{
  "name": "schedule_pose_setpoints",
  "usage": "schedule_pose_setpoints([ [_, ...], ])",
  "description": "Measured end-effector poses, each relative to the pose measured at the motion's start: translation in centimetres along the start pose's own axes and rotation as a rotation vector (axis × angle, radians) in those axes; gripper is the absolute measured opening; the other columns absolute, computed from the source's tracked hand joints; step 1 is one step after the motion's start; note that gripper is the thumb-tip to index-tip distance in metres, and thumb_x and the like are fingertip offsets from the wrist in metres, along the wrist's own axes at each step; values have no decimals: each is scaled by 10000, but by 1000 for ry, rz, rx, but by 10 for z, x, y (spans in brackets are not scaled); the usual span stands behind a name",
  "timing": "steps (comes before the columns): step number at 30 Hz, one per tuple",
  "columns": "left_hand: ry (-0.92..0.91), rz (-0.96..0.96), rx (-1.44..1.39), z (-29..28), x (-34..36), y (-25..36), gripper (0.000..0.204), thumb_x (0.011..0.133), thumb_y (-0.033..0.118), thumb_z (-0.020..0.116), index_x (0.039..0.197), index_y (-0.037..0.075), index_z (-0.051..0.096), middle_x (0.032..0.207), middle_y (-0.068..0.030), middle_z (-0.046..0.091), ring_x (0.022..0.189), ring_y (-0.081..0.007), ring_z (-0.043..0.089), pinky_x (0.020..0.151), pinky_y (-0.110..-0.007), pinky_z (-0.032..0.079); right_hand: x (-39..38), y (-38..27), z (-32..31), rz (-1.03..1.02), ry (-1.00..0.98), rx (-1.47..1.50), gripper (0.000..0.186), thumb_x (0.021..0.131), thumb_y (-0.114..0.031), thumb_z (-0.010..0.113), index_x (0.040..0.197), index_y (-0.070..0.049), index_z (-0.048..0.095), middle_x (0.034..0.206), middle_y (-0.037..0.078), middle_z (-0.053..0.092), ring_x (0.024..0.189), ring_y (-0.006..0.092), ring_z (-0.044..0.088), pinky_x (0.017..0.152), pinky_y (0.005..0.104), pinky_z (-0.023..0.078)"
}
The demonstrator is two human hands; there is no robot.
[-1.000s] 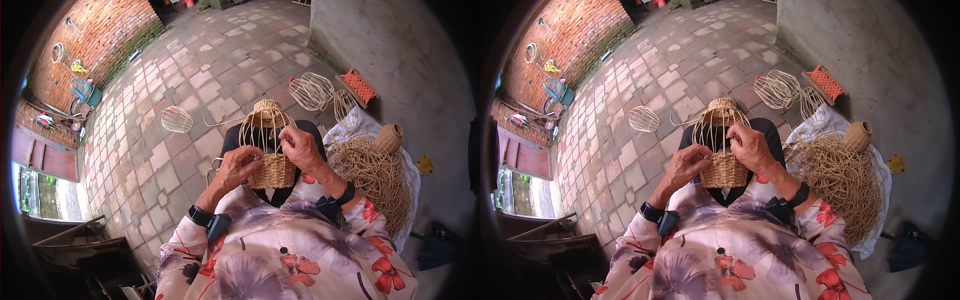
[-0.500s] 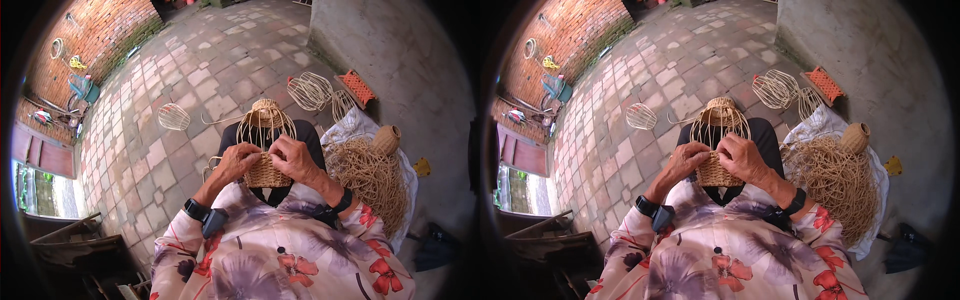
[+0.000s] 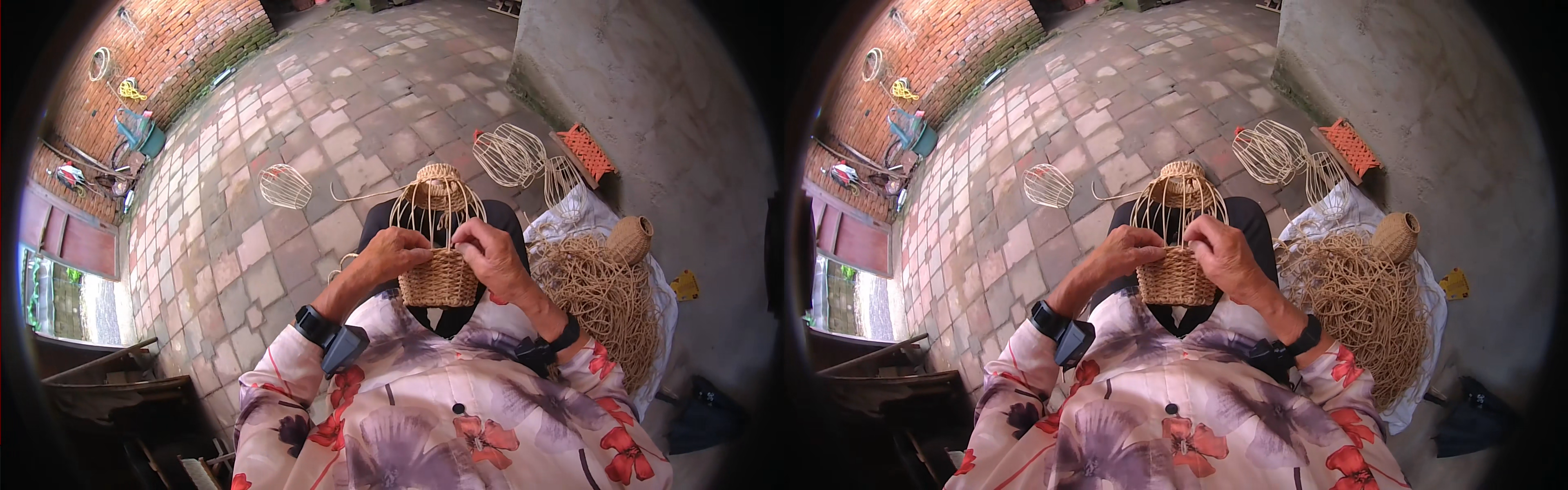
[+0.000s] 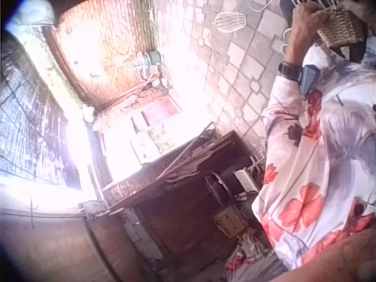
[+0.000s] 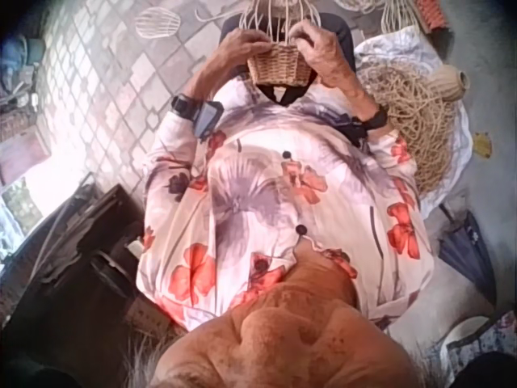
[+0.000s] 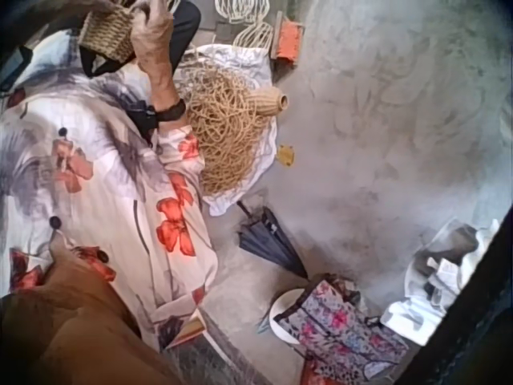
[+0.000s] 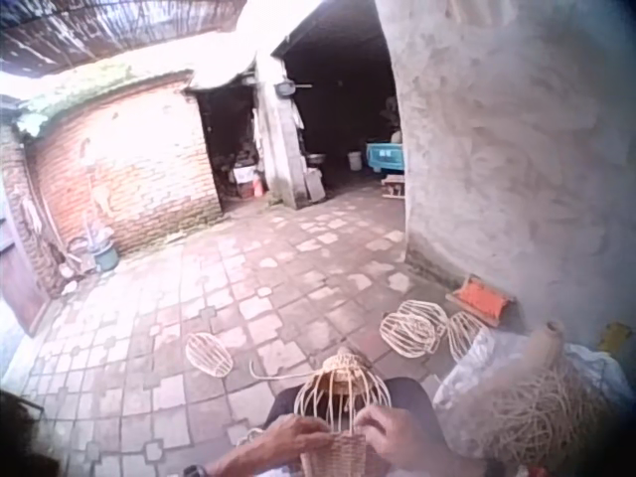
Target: Weaving a small wicker basket using long strips of plant material.
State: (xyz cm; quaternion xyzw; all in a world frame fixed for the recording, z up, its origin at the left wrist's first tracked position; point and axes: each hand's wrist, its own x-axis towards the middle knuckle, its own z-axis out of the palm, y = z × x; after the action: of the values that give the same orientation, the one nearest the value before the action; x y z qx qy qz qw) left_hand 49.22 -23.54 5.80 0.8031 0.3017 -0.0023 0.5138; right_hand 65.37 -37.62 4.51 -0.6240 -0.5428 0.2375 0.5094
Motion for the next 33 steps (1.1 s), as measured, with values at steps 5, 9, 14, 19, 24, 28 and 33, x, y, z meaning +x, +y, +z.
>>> schedule_pose_setpoints([
  [5, -60, -25, -11, -4, -3, 7, 280, 797, 276, 629, 920, 35, 703, 787, -87, 687, 720, -157, 642, 683, -294, 498, -9, -18, -37, 173, -183, 322, 130, 812, 2, 578, 925, 5, 642, 769, 46, 618, 686, 120, 568, 638, 244, 447],
  [9, -92, -45, 0, -7, -2, 3, 274, 800, 276, 637, 897, 27, 698, 761, -57, 668, 706, -128, 616, 679, -270, 483, -5, -105, -76, -383, -679, 524, 208, 865, -85, 552, 1007, 36, 644, 809, 99, 610, 728, 206, 592, 656, 303, 467],
  [14, -181, -89, -124, -13, -1, 0, 235, 823, 258, 640, 912, 48, 697, 732, 6, 624, 655, -75, 550, 551, -238, 427, -26, -150, -77, -605, -957, 860, 263, 908, -173, 491, 954, 68, 585, 858, 155, 593, 769, 302, 577, 653, 404, 473],
  [19, -239, -110, -177, -14, 8, 7, 211, 828, 225, 642, 915, 38, 687, 732, 20, 608, 629, -64, 524, 500, -217, 394, -29, -112, -72, -754, -557, 370, 176, 877, -131, 541, 818, 31, 580, 767, 110, 570, 694, 276, 592, 607, 370, 470],
  [24, -354, -62, -32, -20, 19, 9, 179, 821, 213, 644, 850, 38, 669, 717, 10, 582, 625, -70, 522, 494, -226, 400, 0, -17, -13, -108, -167, -50, 121, 752, -8, 656, 853, -26, 592, 777, 95, 573, 655, 225, 605, 589, 326, 480],
  [28, -347, -86, -85, -16, 20, -2, 181, 813, 212, 653, 862, 38, 667, 717, 14, 572, 627, -71, 518, 497, -221, 397, 0, -3, 5, -188, -113, -131, 140, 747, 21, 646, 851, -28, 567, 770, 101, 542, 661, 263, 603, 589, 346, 488],
  [33, -292, -108, -265, -12, 19, 0, 183, 760, 168, 672, 893, 42, 684, 716, 5, 596, 608, -82, 537, 497, -234, 436, -3, 1, 8, -259, -23, -207, 141, 742, 42, 653, 833, -28, 570, 772, 101, 543, 668, 270, 604, 574, 350, 481],
])
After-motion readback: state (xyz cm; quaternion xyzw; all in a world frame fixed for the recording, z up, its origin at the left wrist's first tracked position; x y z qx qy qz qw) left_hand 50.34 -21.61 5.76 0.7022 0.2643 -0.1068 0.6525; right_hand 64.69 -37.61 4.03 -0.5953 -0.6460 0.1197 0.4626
